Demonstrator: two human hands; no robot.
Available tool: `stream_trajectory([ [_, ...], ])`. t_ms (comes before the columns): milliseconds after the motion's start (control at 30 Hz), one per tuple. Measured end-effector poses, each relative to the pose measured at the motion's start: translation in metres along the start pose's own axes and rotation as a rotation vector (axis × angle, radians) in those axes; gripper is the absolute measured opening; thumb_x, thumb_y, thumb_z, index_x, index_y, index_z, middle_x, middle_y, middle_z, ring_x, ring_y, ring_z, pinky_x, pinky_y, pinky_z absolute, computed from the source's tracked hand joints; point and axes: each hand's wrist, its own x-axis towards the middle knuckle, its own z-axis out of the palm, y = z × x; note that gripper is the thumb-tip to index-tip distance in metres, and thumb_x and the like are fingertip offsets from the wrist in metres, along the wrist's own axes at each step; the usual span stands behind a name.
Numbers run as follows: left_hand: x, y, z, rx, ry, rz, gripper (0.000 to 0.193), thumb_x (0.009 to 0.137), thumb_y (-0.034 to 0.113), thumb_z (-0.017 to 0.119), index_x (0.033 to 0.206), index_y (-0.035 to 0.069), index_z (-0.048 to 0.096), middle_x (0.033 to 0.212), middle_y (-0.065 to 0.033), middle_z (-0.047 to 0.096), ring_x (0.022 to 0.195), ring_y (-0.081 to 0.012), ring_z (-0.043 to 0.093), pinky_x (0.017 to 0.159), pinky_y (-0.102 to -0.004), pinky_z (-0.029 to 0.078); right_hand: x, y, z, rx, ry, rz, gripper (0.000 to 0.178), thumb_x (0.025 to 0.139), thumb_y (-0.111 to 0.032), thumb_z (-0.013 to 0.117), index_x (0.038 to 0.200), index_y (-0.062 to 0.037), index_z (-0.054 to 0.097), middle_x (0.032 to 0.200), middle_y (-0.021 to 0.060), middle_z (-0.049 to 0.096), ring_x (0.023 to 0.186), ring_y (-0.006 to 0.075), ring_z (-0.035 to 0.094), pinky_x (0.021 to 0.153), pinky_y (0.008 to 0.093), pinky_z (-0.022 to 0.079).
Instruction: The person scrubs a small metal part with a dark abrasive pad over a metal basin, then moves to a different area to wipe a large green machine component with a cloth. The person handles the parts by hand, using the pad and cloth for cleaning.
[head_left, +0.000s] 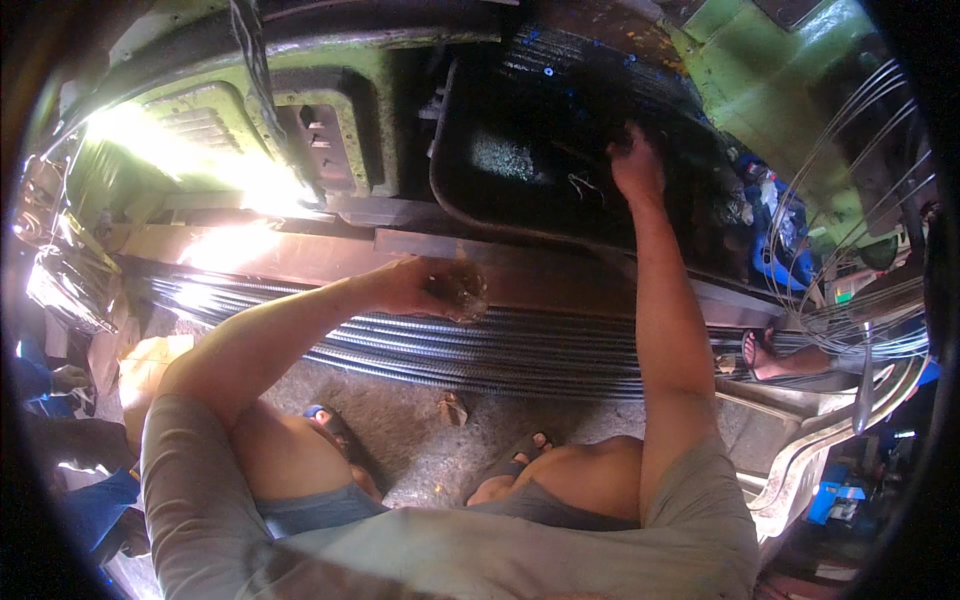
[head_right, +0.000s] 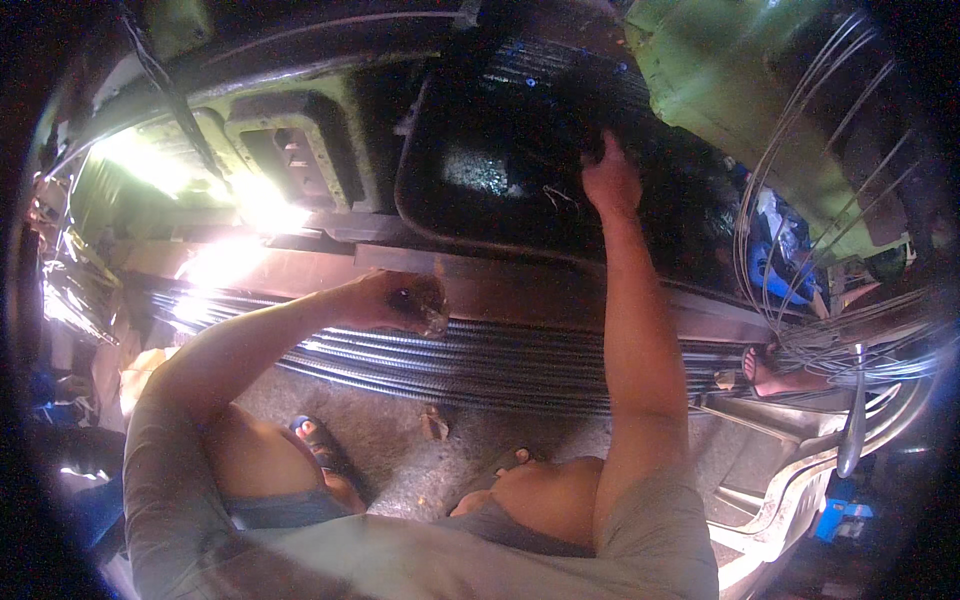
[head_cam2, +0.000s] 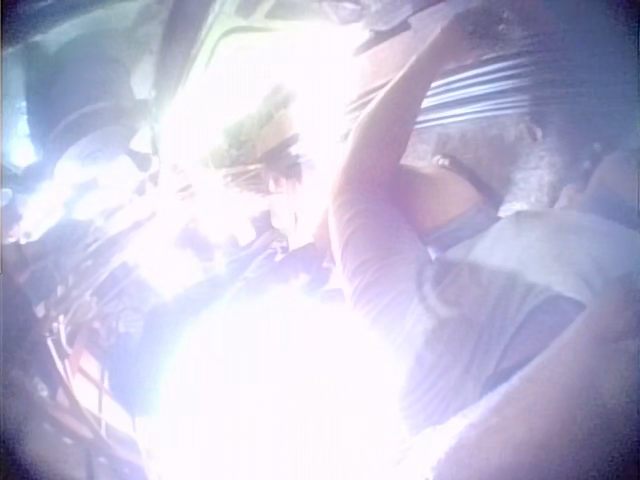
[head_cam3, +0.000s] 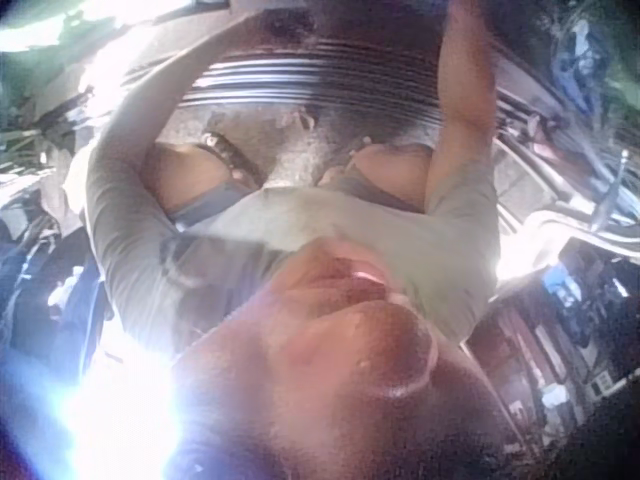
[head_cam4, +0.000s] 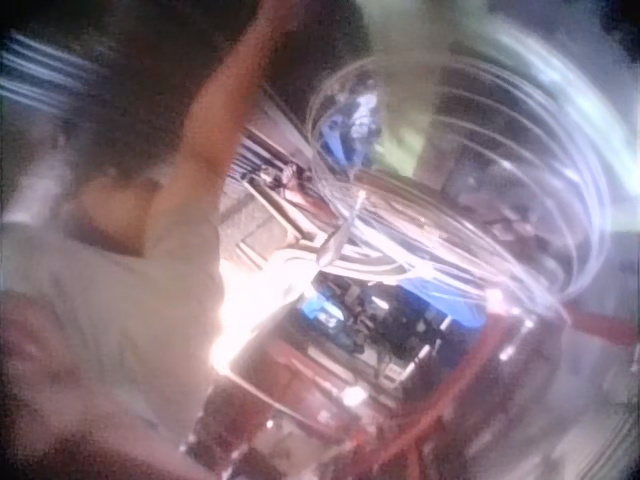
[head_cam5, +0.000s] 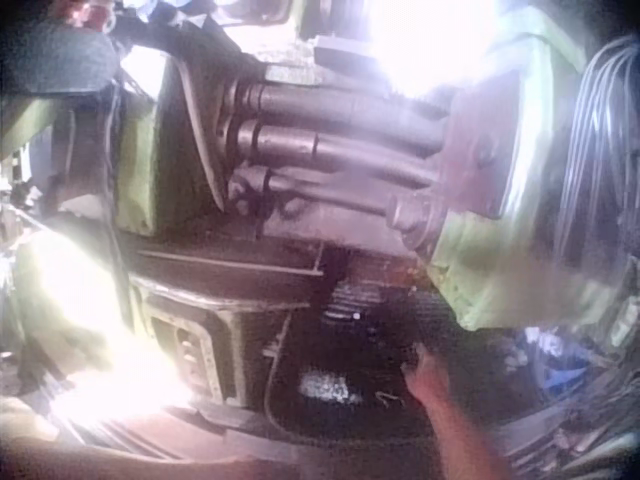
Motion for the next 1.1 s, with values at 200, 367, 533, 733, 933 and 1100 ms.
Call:
stream_trajectory([
  [200,-0.005,0.03,-0.001,-0.022,0.036,-0.022,0.055,0.083,0.028,0.085,0.129,0.008,0.063,0.121,-0.0095,0.068,0.113,-0.0197,0.063,0.104,-0.0383,0.048,0.01,0.018,-0.015,1.217,-0.339,0.668,0.022,0.091,-0.014,0.072,0.113,-0.01,0.068,0.092,0.0017,0.068,0.076,0.0116,0.059,0.064,0.026,0.045],
  [367,-0.006,0.035,-0.007,0.13,0.047,0.028,0.059,0.082,0.031,0.085,0.131,0.008,0.061,0.122,-0.0102,0.068,0.114,-0.0214,0.063,0.104,-0.0391,0.048,0.002,-0.031,-0.039,1.399,-0.508,0.508,0.013,0.095,-0.013,0.069,0.107,-0.0075,0.068,0.092,0.0024,0.066,0.078,0.0127,0.059,0.064,0.0237,0.046],
  [533,0.004,0.001,0.004,-0.064,0.039,-0.099,0.054,0.082,0.033,0.085,0.125,0.006,0.066,0.115,-0.0092,0.071,0.107,-0.0241,0.067,0.099,-0.0384,0.051,-0.049,-0.145,-0.084,1.732,-0.892,0.205,0.016,0.096,-0.007,0.063,0.11,0.0,0.067,0.091,0.0088,0.069,0.075,0.0166,0.064,0.063,0.0281,0.053],
  [733,0.0,0.03,0.005,0.003,0.038,-0.037,0.057,0.081,0.025,0.085,0.129,0.004,0.062,0.113,-0.0133,0.073,0.102,-0.0228,0.068,0.093,-0.0376,0.053,-0.112,-0.222,-0.154,1.68,-1.043,-0.339,0.022,0.085,-0.009,0.072,0.099,0.0074,0.067,0.09,0.0234,0.069,0.064,0.0253,0.068,0.058,0.0312,0.058],
  [933,0.008,0.008,0.007,-0.054,0.03,-0.045,0.055,0.083,0.025,0.084,0.127,0.0,0.063,0.111,-0.0145,0.073,0.099,-0.0229,0.069,0.091,-0.0363,0.056,-0.121,-0.239,-0.24,1.319,-1.11,-0.187,0.016,0.083,-0.005,0.075,0.085,0.0091,0.067,0.089,0.0278,0.069,0.061,0.0284,0.067,0.056,0.0327,0.059],
  [1100,0.013,-0.015,0.01,-0.166,-0.044,-0.056,0.042,0.09,0.018,0.078,0.127,0.006,0.061,0.113,-0.0059,0.07,0.103,-0.014,0.066,0.093,-0.0331,0.054,-0.121,-0.23,-0.25,1.213,-1.069,-0.368,0.016,0.082,-0.004,0.076,0.083,0.0081,0.067,0.087,0.0257,0.069,0.06,0.0274,0.067,0.054,0.0325,0.058],
])
